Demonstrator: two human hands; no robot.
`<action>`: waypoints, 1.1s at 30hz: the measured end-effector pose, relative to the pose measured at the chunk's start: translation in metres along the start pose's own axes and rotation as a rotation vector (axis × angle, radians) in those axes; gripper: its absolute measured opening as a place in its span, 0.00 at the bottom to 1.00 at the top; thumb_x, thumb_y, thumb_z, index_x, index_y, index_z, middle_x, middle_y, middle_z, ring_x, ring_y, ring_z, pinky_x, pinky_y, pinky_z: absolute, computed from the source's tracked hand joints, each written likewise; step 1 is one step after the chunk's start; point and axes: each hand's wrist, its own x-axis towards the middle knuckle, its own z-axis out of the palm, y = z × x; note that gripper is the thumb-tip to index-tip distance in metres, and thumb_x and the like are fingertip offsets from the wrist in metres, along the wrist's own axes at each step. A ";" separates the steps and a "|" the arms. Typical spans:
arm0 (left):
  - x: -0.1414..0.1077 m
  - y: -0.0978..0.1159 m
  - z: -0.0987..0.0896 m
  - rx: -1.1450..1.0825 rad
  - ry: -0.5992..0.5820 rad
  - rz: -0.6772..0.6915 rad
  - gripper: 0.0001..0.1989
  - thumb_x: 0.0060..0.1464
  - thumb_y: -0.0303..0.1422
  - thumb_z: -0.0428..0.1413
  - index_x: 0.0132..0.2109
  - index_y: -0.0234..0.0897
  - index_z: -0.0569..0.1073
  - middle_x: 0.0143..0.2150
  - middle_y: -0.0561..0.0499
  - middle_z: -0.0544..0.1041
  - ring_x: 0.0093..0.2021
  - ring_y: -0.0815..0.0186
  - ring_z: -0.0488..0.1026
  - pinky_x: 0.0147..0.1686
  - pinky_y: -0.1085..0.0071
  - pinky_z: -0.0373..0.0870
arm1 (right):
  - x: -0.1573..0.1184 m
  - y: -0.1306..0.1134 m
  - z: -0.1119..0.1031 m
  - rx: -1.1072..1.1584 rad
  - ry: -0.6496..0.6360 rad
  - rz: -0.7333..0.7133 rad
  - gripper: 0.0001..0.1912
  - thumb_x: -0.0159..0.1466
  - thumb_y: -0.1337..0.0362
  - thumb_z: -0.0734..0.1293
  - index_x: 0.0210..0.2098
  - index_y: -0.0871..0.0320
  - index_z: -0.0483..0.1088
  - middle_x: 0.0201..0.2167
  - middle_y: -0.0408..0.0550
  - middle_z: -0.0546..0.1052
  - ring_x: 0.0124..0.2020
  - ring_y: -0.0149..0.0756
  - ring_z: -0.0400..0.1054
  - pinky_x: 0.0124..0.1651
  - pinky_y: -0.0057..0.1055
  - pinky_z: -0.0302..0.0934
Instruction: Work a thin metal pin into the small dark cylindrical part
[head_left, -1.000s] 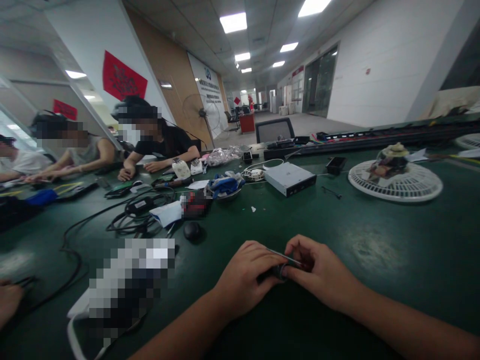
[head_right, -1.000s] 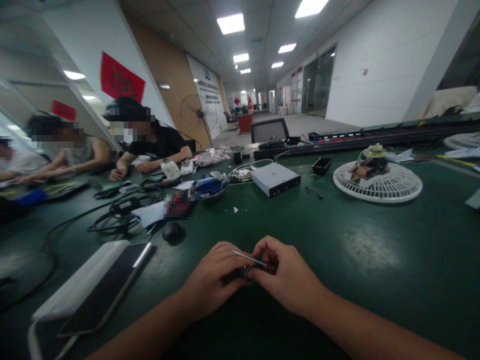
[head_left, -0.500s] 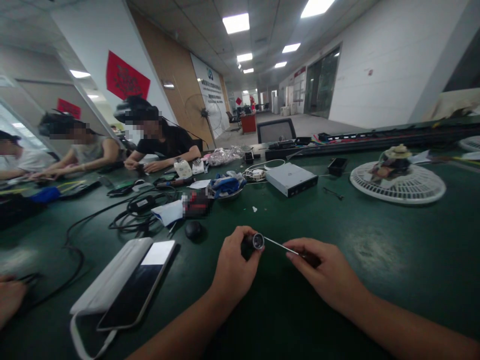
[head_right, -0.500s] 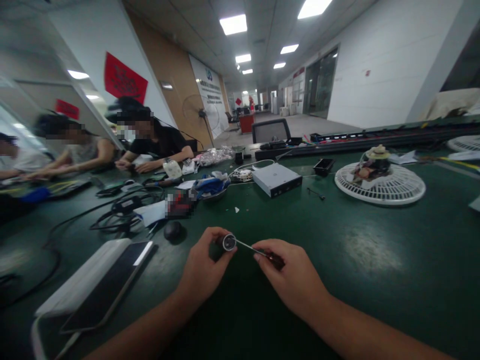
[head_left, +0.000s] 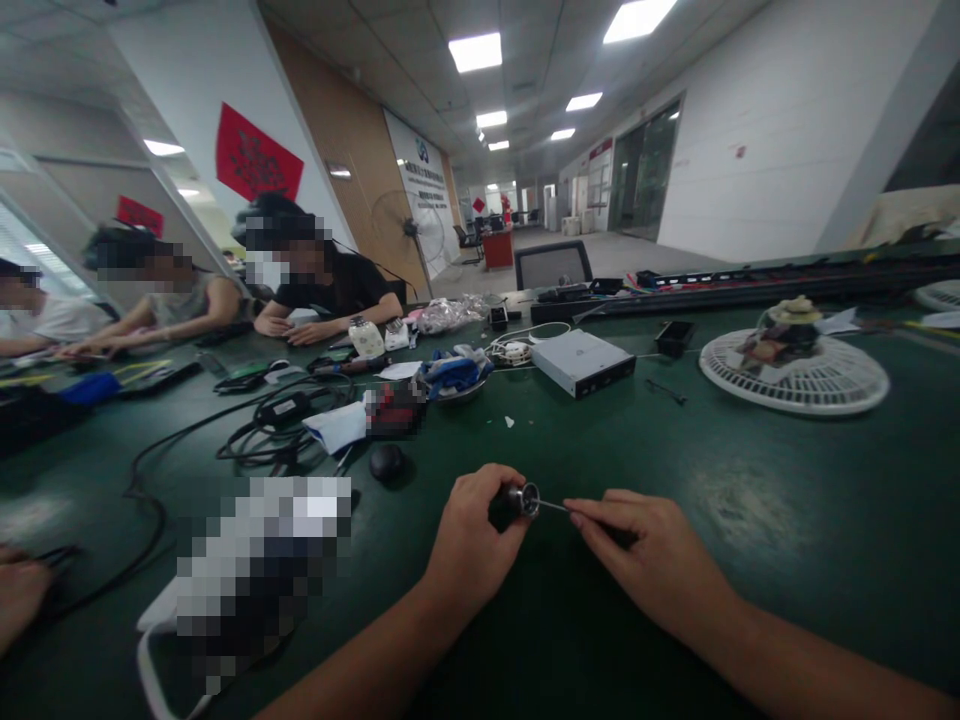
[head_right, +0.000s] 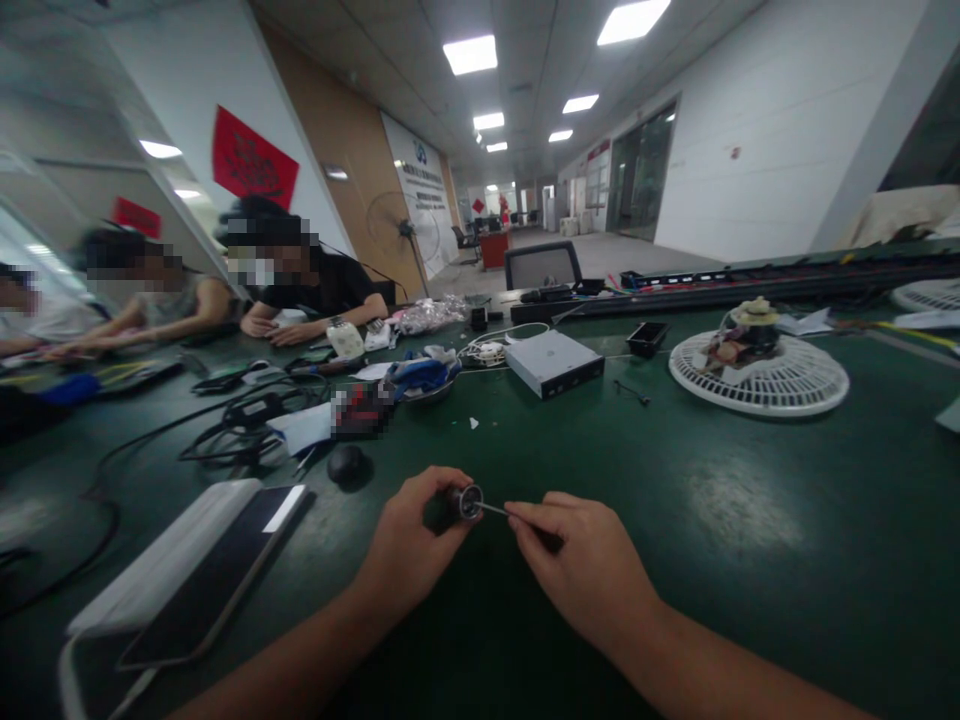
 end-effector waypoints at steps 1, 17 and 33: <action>0.000 0.000 0.000 0.004 0.003 0.001 0.11 0.53 0.25 0.62 0.43 0.42 0.74 0.42 0.53 0.78 0.45 0.59 0.73 0.46 0.60 0.68 | 0.000 0.000 0.000 -0.006 0.002 0.000 0.14 0.69 0.63 0.64 0.48 0.47 0.80 0.28 0.42 0.76 0.28 0.32 0.70 0.31 0.32 0.58; -0.001 0.003 -0.001 0.019 0.001 0.122 0.14 0.51 0.20 0.61 0.41 0.43 0.73 0.42 0.56 0.78 0.44 0.62 0.73 0.47 0.61 0.65 | 0.000 0.002 0.001 -0.109 -0.067 -0.019 0.13 0.68 0.63 0.64 0.46 0.47 0.80 0.28 0.41 0.76 0.28 0.32 0.69 0.30 0.31 0.57; -0.001 0.004 -0.001 0.045 0.022 0.062 0.11 0.54 0.24 0.59 0.43 0.42 0.72 0.43 0.52 0.78 0.46 0.60 0.75 0.47 0.59 0.69 | 0.000 -0.008 -0.004 -0.137 -0.091 0.075 0.11 0.68 0.60 0.63 0.33 0.52 0.76 0.26 0.41 0.76 0.27 0.33 0.69 0.31 0.32 0.55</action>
